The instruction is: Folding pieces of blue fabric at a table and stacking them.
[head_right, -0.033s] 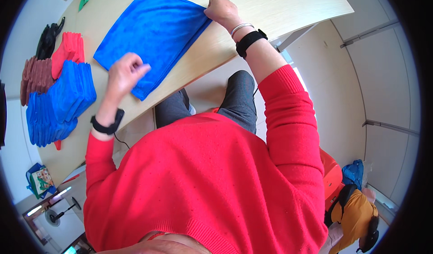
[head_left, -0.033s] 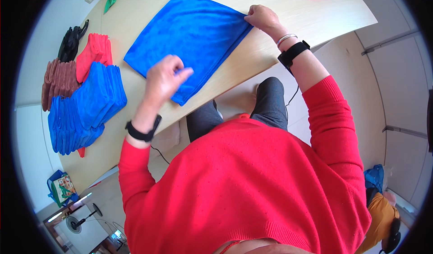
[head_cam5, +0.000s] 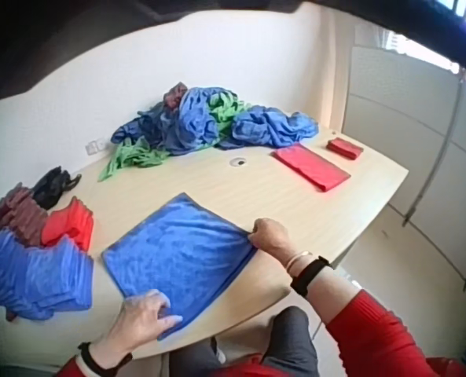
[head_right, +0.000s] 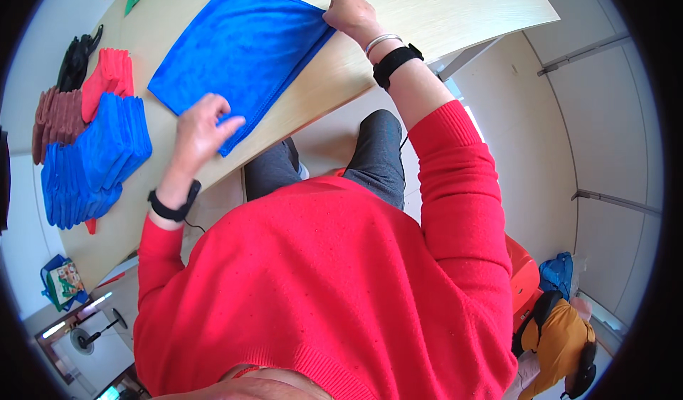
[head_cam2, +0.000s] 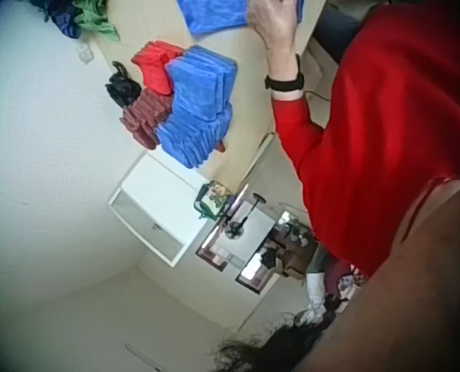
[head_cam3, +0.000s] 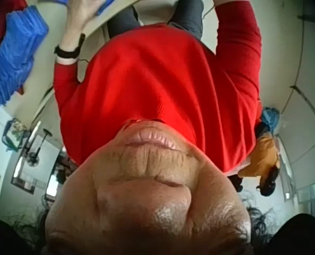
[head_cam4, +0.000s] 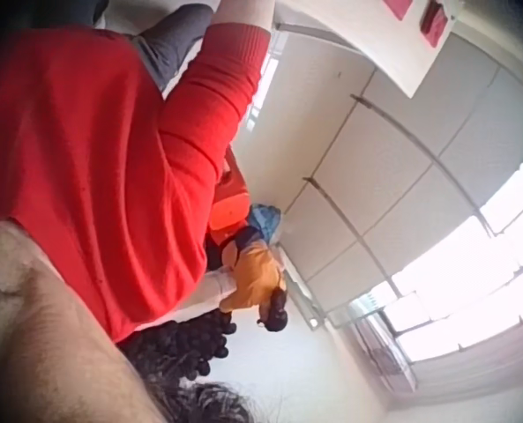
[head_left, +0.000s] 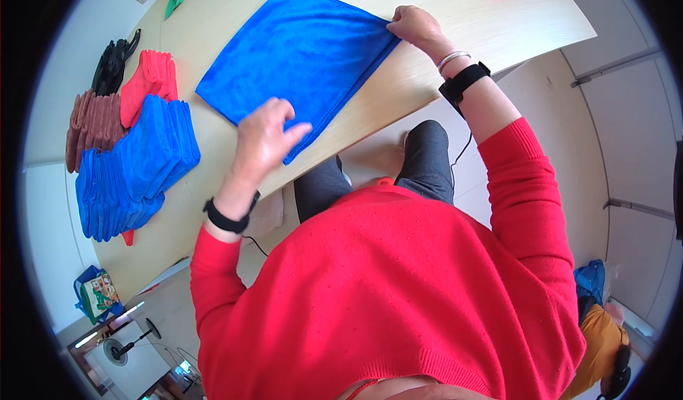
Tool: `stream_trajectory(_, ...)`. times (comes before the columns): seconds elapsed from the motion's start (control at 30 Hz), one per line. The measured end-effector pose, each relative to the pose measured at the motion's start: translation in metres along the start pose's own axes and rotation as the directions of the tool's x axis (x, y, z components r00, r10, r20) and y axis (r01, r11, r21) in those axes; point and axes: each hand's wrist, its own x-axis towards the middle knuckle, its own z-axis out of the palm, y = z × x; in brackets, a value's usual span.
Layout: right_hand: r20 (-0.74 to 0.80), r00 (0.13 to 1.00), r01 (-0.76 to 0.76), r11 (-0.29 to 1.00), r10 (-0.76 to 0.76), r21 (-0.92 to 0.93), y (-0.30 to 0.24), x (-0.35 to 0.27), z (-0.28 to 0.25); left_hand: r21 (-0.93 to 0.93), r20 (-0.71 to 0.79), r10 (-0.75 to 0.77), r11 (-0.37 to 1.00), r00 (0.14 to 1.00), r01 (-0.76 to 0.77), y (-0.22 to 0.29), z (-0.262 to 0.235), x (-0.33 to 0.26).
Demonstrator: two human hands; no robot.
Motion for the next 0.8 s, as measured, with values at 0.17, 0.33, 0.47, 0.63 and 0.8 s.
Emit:
stream_trajectory(0.17, 0.022, 1.000, -0.001, 1.000, 0.000, 0.005, -0.003, 0.009, -0.002, 0.075, -0.154, 0.026, 0.997, 0.988, -0.014, 0.005, 0.025, -0.037)
stream_trajectory(0.33, -0.005, 1.000, -0.025, 0.999, 0.026, 0.021, -0.006, 0.005, -0.008, 0.119, -0.176, 0.049, 0.992, 0.983, -0.028, 0.010, 0.023, -0.041)
stream_trajectory(0.47, -0.015, 1.000, -0.006, 1.000, 0.006, 0.012, -0.005, -0.005, -0.015, 0.200, -0.174, 0.078, 0.979, 0.982, -0.043, 0.006, 0.026, -0.044)
stream_trajectory(0.63, 0.052, 0.998, -0.032, 0.997, 0.036, -0.069, 0.003, -0.024, -0.012, 0.282, -0.205, 0.183, 0.952, 0.962, -0.121, 0.004, 0.028, -0.048)
stream_trajectory(0.8, 0.066, 0.995, -0.075, 0.997, 0.073, 0.022, 0.001, -0.029, -0.022, 0.295, -0.290, 0.206, 0.948, 0.935, -0.117, 0.008, 0.023, -0.051)
